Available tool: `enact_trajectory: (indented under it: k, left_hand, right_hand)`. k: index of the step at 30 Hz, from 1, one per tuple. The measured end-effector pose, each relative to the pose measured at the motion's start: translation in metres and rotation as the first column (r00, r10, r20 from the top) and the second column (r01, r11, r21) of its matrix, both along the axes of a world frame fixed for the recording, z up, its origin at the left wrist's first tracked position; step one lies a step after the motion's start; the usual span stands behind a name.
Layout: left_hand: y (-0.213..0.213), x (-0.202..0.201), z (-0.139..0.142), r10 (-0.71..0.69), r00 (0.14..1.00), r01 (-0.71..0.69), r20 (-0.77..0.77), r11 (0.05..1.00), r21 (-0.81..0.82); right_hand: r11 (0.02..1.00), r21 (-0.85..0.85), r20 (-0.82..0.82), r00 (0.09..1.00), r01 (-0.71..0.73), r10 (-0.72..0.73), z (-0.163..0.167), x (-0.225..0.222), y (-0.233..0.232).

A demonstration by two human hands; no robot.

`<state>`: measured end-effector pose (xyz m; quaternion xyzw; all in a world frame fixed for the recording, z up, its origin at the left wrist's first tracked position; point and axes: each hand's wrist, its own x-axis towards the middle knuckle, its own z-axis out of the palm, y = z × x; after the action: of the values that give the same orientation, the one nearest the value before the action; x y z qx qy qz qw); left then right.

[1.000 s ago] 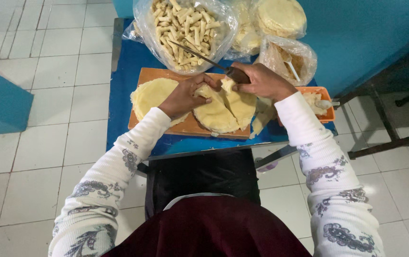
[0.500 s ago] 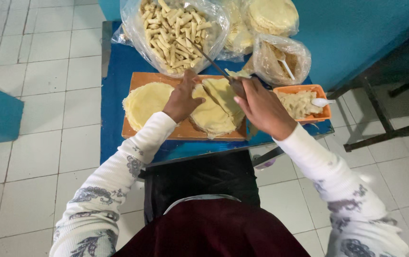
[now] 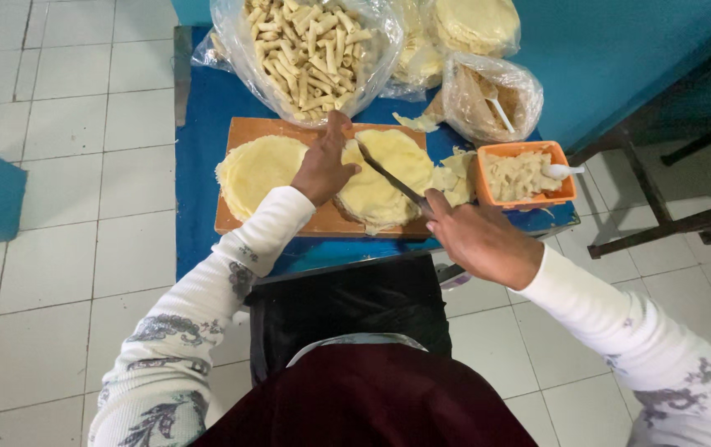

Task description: The person sits at a small table and peels the thin outer skin off round pale food discs by hand, one at a time, placing the peeled skin pieces into an orange container and setting the peeled discs on a board. Near the end, the person uses a knife to trim and cut the discs and skin pieces on the board.

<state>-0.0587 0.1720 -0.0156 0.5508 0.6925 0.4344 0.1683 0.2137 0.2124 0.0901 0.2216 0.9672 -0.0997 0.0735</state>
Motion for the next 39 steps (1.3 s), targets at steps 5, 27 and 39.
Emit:
enact_trajectory:
  k: [5, 27, 39]
  left_hand:
    - [0.001, 0.000, 0.000, -0.039, 0.999, 0.041, -0.022, 0.996, 0.084]
    - [-0.129, 0.046, 0.095, -0.062, 0.997, 0.071, -0.049, 0.970, 0.233]
    - [-0.152, 0.038, 0.144, 0.103, 0.966, -0.051, -0.239, 0.976, 0.213]
  right_hand:
    - [0.979, -0.156, 0.078, 0.990, 0.131, -0.120, 0.028, 0.037, -0.020]
    - [0.928, -0.252, -0.367, 0.914, -0.275, 0.171, -0.035, -0.129, 0.120]
    - [0.934, -0.298, -0.186, 0.972, -0.197, 0.146, -0.035, -0.128, 0.137]
